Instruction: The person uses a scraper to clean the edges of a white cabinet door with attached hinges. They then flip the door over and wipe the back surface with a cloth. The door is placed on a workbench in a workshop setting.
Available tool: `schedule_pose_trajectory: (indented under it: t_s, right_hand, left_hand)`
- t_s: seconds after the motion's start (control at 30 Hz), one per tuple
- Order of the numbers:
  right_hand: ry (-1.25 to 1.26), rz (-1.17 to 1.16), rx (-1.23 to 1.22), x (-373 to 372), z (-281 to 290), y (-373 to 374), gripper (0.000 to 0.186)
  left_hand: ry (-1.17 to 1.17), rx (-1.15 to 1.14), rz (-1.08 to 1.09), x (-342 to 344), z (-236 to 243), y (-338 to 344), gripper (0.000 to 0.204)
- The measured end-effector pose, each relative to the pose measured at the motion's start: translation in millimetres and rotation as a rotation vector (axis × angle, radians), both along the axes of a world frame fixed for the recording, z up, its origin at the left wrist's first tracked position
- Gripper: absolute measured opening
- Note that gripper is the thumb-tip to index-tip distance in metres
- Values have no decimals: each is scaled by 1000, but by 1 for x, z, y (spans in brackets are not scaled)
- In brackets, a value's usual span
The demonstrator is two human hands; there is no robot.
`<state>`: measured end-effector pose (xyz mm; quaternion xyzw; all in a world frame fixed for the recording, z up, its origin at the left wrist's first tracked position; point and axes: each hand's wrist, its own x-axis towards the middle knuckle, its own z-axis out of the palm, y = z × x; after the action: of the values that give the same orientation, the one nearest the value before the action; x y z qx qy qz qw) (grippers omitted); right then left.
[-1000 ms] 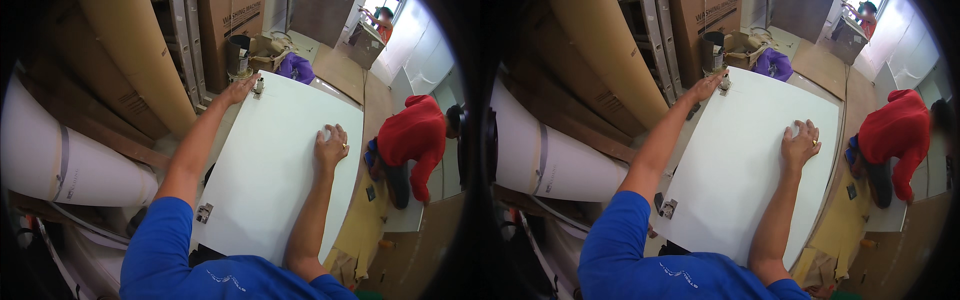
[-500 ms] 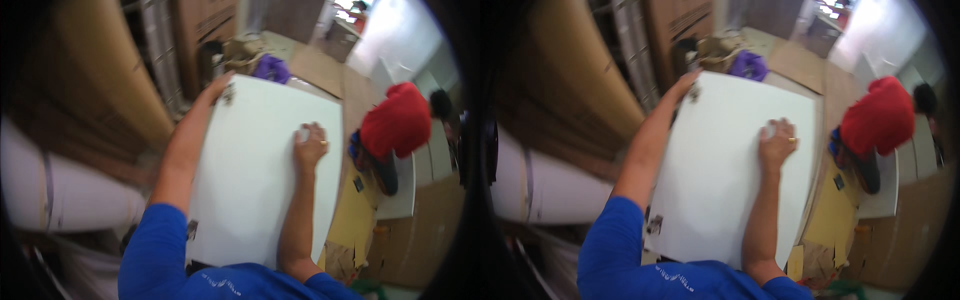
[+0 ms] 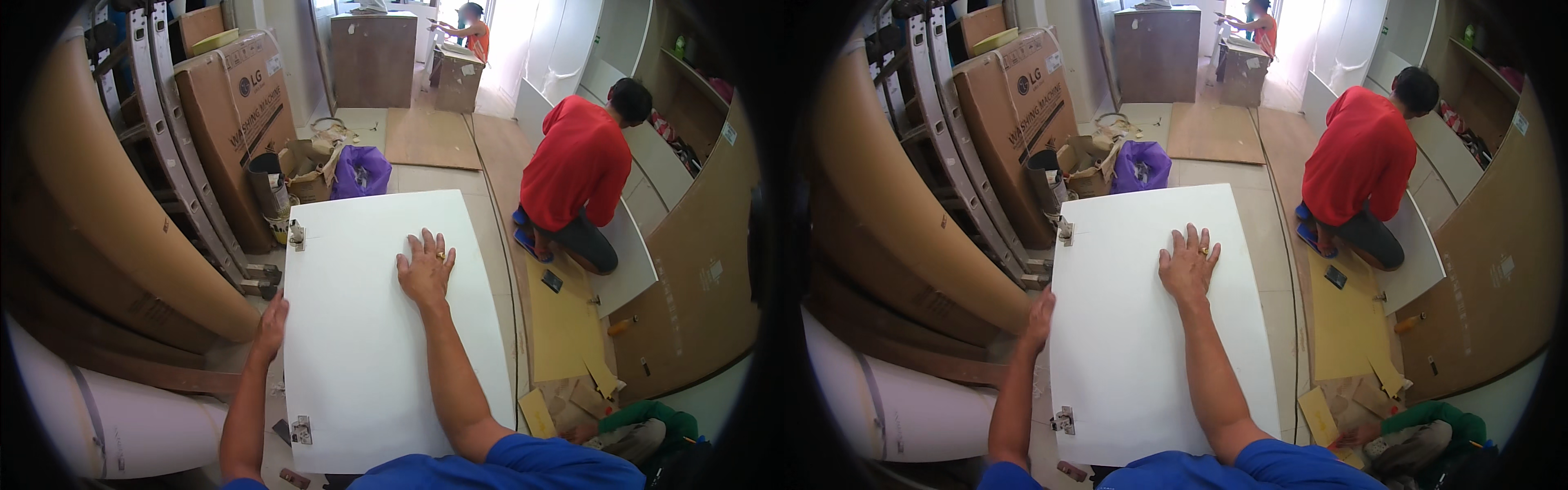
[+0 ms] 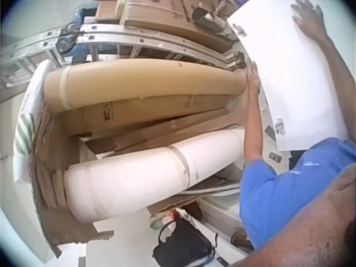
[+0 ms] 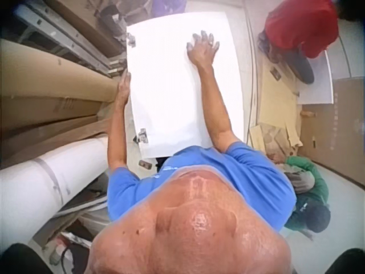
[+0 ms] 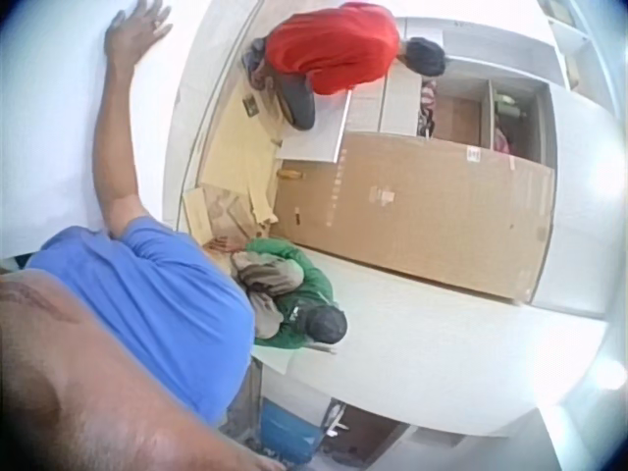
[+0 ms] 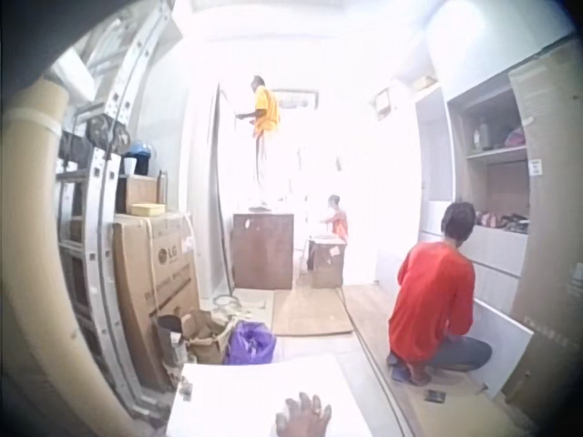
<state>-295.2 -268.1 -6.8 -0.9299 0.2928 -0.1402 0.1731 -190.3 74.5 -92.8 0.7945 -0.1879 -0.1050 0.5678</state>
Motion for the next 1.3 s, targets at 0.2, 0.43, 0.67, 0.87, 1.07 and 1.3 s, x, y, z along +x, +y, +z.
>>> schedule_pose_trajectory:
  t_s: [0.2,0.43,0.67,0.87,1.07,1.3]
  right_hand:
    - [210,242,-172,-76,-7,-31,78]
    - [656,-340,-250,-266,-49,-171,73]
    - [34,276,-147,-290,-20,-44,62]
    - [39,810,-212,-218,-16,15,74]
    - [290,291,-317,-99,9,-160,73]
    - [-206,-78,238,-142,-1,-264,64]
  left_hand:
    - [38,74,-58,-85,38,21,58]
    - [-109,259,124,-101,25,7,50]
    - [-139,166,104,-112,36,-8,42]
    - [-240,148,96,-116,44,-11,39]
    - [-218,204,94,-113,38,-1,38]
    - [-238,215,111,-109,34,0,38]
